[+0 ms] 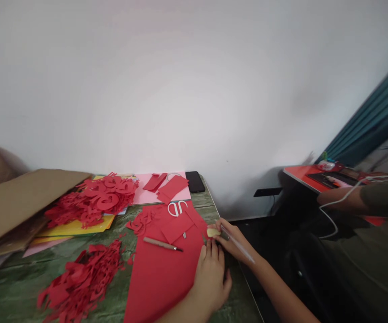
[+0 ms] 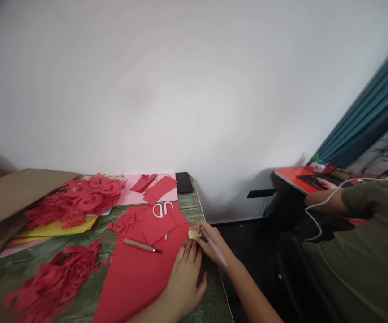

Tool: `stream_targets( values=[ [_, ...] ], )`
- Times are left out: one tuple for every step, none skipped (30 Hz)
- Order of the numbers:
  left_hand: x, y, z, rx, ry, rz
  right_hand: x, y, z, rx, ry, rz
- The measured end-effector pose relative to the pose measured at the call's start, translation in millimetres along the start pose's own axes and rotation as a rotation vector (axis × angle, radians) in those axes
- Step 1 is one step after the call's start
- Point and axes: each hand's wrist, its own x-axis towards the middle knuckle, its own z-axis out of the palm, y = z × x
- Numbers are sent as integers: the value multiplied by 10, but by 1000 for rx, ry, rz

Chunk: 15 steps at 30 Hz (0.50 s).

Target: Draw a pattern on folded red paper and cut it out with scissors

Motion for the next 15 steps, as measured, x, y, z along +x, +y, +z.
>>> stream_targets(
  values=[
    [2,-3,-1,-1,5,3,2,13,17,-2,-1,-5],
    [4,-6,-3,-4,9,3,15,29,36,-20,-8,-10],
    [4,-8,-5,-9,11,4,32,44,55,-49,-17,-15],
    [4,-10,-7,-13,14,4,49,56,70,-86,-28,-17],
    [2,-9,-11,-15,15,2,64,64,80,-121,-37,-17],
    [1,-7,-15,-17,14,-2,75,68,86,-151,-42,-16],
    [-1,-3,-22,-18,11,-8,84,66,87,-170,-48,-15],
    [-3,2,-31,-19,6,-10,91,61,86,-180,-53,-15],
    [-5,10,-43,-20,0,-10,97,53,82,-189,-55,-15],
    [-5,18,-56,-22,-6,-10,103,43,79,-201,-57,-18],
    [-4,26,-70,-24,-12,-7,110,33,75,-214,-59,-22],
    [-3,34,-83,-25,-18,-7,117,25,71,-227,-62,-27],
    [0,40,-93,-25,-26,-10,124,18,68,-240,-64,-33],
    [3,45,-101,-25,-32,-18,129,13,65,-253,-69,-39],
    [6,49,-107,-25,-38,-26,133,11,63,-264,-75,-45]
  ],
)
